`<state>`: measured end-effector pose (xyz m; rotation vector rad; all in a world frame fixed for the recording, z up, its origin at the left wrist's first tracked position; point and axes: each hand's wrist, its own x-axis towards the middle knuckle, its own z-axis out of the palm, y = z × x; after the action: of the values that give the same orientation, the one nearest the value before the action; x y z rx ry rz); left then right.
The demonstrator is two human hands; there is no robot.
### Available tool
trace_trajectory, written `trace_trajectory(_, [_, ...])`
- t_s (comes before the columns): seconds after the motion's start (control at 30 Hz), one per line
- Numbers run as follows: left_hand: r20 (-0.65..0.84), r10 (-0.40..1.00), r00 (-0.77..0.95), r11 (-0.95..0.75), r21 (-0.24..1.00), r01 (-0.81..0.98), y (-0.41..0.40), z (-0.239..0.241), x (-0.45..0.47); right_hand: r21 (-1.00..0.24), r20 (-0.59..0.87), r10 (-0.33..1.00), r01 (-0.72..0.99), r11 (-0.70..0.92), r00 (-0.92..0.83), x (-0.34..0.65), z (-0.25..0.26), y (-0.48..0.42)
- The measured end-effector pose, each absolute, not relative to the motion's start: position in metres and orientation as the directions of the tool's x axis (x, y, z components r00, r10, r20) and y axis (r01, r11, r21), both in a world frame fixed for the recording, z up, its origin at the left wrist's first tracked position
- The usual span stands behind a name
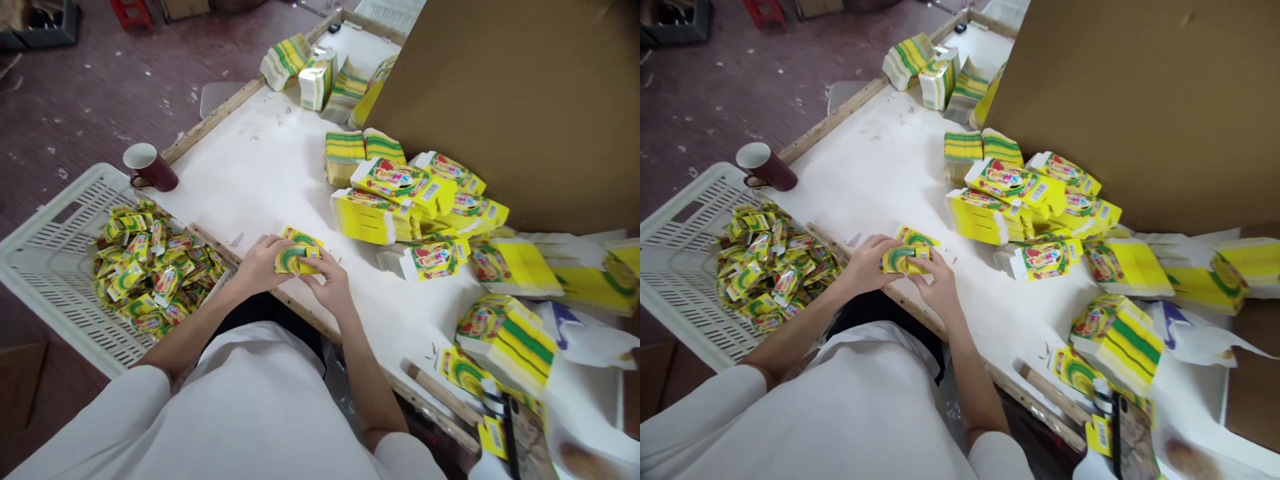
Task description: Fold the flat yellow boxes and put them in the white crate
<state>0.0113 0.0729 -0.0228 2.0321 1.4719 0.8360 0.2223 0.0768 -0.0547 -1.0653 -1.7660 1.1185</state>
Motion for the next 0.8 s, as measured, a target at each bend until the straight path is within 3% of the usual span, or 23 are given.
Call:
trace_trajectory(0.13, [0.206,0.960,0.188,-0.279,0.715,0.641,0.070,-0.024,0.008,-0.933,0.194,0.907,0.217,0.288,-0.373,0.216,-0.056,0.072])
trace_trajectory(0.23, [0.215,0.976,0.029,-0.191,0.786,0.588,0.067,-0.028,0.006,-0.919,0.230,0.898,0.221,0.328,-0.375,0.221,-0.055,0.072])
trace_trajectory(0.37, [0.016,0.980,-0.198,0.037,0.964,0.264,0.062,-0.033,0.014,-0.867,0.316,0.913,0.314,0.388,-0.257,0.221,-0.058,0.071])
trace_trajectory(0.47, [-0.153,0.972,-0.181,0.159,0.987,0.016,0.058,-0.032,0.021,-0.813,0.369,0.893,0.376,0.445,-0.258,0.216,-0.062,0.067])
trace_trajectory(0.63, [-0.220,0.948,-0.231,0.213,0.975,-0.057,0.059,-0.029,0.023,-0.746,0.394,0.853,0.422,0.515,-0.344,0.214,-0.064,0.064])
trace_trajectory(0.8, [-0.305,0.939,-0.158,0.270,0.939,-0.213,0.063,-0.028,0.025,-0.792,0.356,0.842,0.347,0.502,-0.406,0.222,-0.061,0.068])
